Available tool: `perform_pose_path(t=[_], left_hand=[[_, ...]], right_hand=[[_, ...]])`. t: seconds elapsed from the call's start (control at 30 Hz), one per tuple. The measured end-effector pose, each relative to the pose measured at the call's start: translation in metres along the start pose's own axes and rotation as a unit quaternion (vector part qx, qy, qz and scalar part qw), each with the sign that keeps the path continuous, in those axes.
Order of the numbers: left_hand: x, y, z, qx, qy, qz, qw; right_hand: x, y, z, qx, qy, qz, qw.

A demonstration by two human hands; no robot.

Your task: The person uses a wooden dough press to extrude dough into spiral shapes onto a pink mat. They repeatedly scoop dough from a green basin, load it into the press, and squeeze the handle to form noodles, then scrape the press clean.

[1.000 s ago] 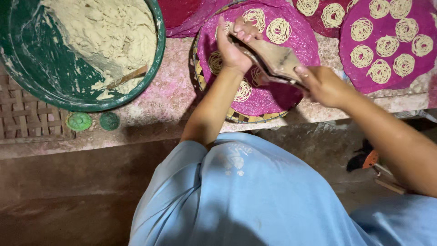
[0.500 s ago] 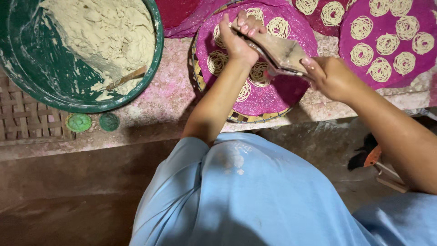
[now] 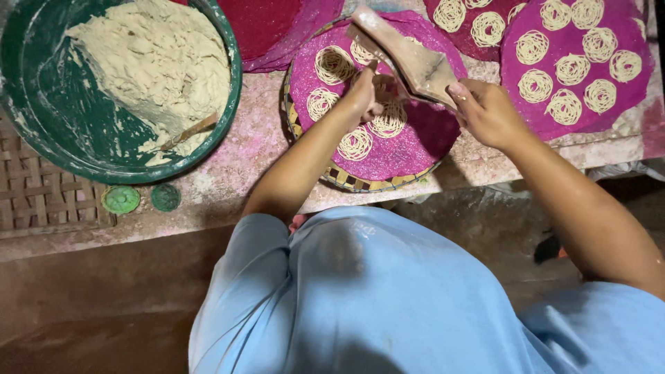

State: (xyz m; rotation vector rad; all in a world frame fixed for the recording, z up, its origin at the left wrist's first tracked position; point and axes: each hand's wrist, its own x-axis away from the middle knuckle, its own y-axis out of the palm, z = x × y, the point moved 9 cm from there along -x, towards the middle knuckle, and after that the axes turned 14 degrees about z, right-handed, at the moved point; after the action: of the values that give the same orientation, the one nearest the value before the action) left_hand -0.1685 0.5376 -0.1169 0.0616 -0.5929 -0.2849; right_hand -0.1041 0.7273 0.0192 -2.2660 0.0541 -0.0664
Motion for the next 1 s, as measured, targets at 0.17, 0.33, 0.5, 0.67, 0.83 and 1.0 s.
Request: perform_pose_path(t=[0.17, 0.33, 0.5, 0.67, 0.83, 1.0], left_hand=[[0.053, -0.019, 0.029, -0.431, 0.319, 0.118, 0.836], [0.126, -0.041, 0.053, -0.605, 0.267, 0.042, 0.749], [0.2, -0.036, 0.141, -0.455, 0.498, 0.072, 0.734], [0.275, -0.029, 0.134, -0.456, 0.442, -0.112, 0.764], [0.353, -0.078, 0.128, -0.484, 0.393, -0.171, 0.763], [0.391, -0.171, 0.128, -0.472, 0.398, -0.075, 0.783]], right_hand=[[0.0, -0.007, 0.018, -0.025, -0.009, 0.057, 0.998], [0.014, -0.018, -0.005, -0.127, 0.004, 0.034, 0.991], [0.054, -0.03, -0.136, -0.036, -0.199, -0.009, 0.979], [0.106, -0.064, -0.299, 0.057, -0.552, 0.083, 0.828], [0.128, -0.008, -0.363, 0.023, -0.659, -0.102, 0.744], [0.14, 0.073, -0.375, -0.139, -0.492, -0.366, 0.778]])
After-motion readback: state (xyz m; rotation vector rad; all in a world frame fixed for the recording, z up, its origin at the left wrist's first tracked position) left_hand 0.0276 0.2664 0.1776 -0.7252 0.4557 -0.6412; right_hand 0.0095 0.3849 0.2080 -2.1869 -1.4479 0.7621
